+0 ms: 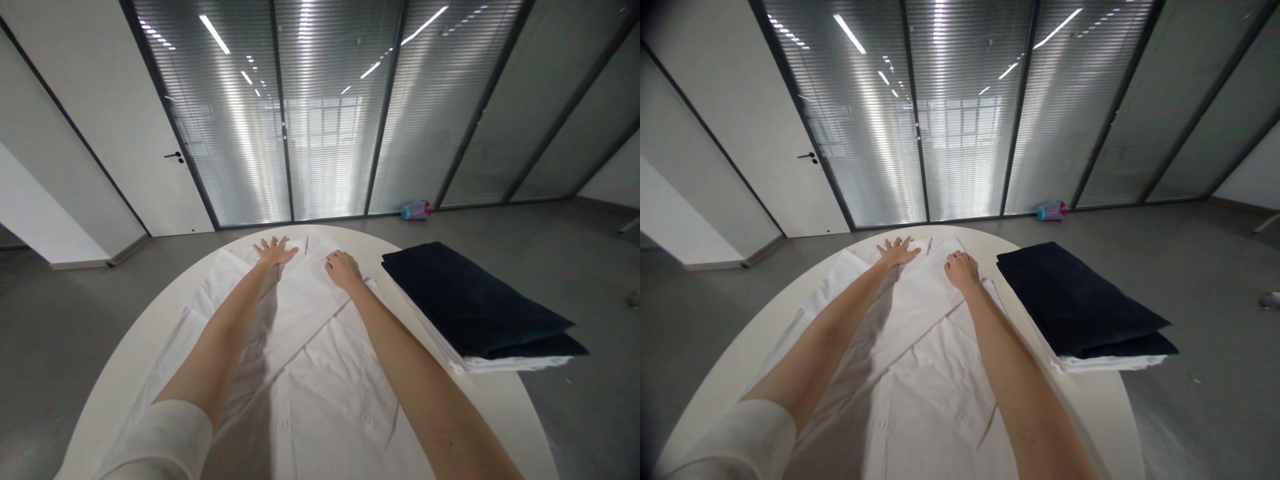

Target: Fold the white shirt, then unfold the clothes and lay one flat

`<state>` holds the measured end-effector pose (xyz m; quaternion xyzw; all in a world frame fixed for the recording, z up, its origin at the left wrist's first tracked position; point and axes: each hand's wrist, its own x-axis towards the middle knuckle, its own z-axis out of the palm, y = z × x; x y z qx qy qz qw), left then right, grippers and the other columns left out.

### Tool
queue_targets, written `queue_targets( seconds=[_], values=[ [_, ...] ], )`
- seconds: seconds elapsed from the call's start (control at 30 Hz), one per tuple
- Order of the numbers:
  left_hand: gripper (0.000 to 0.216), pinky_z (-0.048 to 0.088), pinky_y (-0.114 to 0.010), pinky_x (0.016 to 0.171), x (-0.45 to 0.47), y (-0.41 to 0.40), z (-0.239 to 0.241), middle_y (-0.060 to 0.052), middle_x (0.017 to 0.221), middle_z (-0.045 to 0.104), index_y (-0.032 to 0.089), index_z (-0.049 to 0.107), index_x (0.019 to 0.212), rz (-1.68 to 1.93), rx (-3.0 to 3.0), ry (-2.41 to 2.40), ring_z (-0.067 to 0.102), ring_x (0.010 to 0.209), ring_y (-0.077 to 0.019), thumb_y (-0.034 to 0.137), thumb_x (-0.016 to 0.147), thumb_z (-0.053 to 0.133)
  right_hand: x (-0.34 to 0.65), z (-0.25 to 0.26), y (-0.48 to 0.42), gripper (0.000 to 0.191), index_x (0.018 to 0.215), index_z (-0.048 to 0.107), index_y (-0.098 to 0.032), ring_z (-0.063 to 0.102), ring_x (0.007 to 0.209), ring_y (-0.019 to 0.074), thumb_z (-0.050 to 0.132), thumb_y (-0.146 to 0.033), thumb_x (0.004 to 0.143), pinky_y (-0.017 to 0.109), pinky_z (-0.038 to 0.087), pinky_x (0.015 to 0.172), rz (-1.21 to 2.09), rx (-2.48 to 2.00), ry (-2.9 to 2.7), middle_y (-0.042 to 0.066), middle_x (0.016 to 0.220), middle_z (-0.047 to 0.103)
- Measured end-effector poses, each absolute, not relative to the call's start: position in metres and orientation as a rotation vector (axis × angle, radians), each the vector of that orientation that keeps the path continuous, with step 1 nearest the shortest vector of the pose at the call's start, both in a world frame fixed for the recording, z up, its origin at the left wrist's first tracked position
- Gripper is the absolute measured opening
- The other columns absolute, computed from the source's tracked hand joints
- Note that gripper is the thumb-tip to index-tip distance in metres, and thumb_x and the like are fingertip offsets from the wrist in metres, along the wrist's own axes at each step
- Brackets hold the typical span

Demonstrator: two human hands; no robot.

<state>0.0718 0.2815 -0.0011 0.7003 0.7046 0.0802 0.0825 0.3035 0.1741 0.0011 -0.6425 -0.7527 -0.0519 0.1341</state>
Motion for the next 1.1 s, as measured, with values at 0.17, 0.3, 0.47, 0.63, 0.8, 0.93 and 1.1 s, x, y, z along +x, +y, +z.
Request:
queue_targets(
  seconds=[0.17,0.3,0.47,0.63,0.8,0.93,1.1],
  values=[
    [0.081,-0.003,-0.071,0.115,0.074,0.266,-0.003,-0.010,0.168,0.011,0.027,0.032,0.158,0.604,2.357,2.201,-0.003,0.151,-0.0472,0.072,0.091,0.039,0.303,0.002,0.173,0.034,0.119,0.069,-0.019,0.057,0.115,0.0243,0.042,-0.026,0.099,0.033,0.042,0.099,-0.153,-1.859,-2.173,0.010,0.127,0.065],
    [0.077,0.015,-0.058,0.120,0.064,0.262,-0.004,-0.018,0.164,0.024,0.015,0.030,0.158,0.540,2.325,2.158,0.017,0.152,-0.0398,0.059,0.096,0.041,0.303,0.002,0.173,0.033,0.118,0.069,-0.020,0.058,0.115,0.0243,0.043,-0.026,0.099,0.034,0.042,0.098,-0.159,-1.856,-2.164,0.010,0.126,0.065],
    [0.095,0.013,-0.052,0.122,0.057,0.272,-0.005,-0.028,0.161,0.024,0.004,0.027,0.157,0.348,2.206,2.140,0.017,0.151,-0.0405,0.069,0.090,0.044,0.304,0.000,0.175,0.033,0.119,0.069,-0.020,0.057,0.115,0.0237,0.043,-0.026,0.099,0.033,0.042,0.099,-0.151,-1.861,-2.168,0.010,0.127,0.065],
    [0.096,0.016,-0.059,0.119,0.061,0.264,0.006,-0.025,0.163,0.017,0.011,0.030,0.157,0.367,2.195,2.086,0.013,0.150,-0.0465,0.071,0.086,0.052,0.306,-0.001,0.177,0.032,0.119,0.069,-0.020,0.058,0.115,0.0231,0.044,-0.026,0.099,0.032,0.041,0.099,-0.145,-1.856,-2.172,0.009,0.127,0.065],
    [0.048,0.028,-0.052,0.119,0.069,0.200,0.030,-0.016,0.150,0.050,0.015,0.056,0.139,0.671,2.485,1.658,0.039,0.144,-0.0334,0.040,0.098,0.048,0.305,0.003,0.175,0.031,0.119,0.069,-0.020,0.058,0.114,0.0234,0.046,-0.026,0.098,0.032,0.042,0.097,-0.144,-1.864,-2.169,0.010,0.126,0.065],
    [0.028,0.047,-0.030,0.104,0.088,0.099,0.043,-0.007,0.119,0.071,0.018,0.068,0.115,0.693,2.684,1.008,0.065,0.113,-0.0186,0.031,0.097,0.052,0.303,0.007,0.171,0.033,0.122,0.067,-0.019,0.057,0.115,0.0240,0.044,-0.027,0.099,0.033,0.042,0.097,-0.158,-1.876,-2.179,0.011,0.127,0.064],
    [0.022,0.050,-0.032,0.095,0.120,-0.028,0.052,-0.010,0.110,0.073,0.017,0.068,0.109,0.589,2.858,0.184,0.067,0.105,-0.0198,0.027,0.099,0.051,0.297,0.016,0.161,0.037,0.122,0.067,-0.015,0.051,0.122,0.0275,0.039,-0.025,0.101,0.038,0.037,0.104,-0.224,-1.871,-2.234,0.016,0.129,0.062]
  ],
)
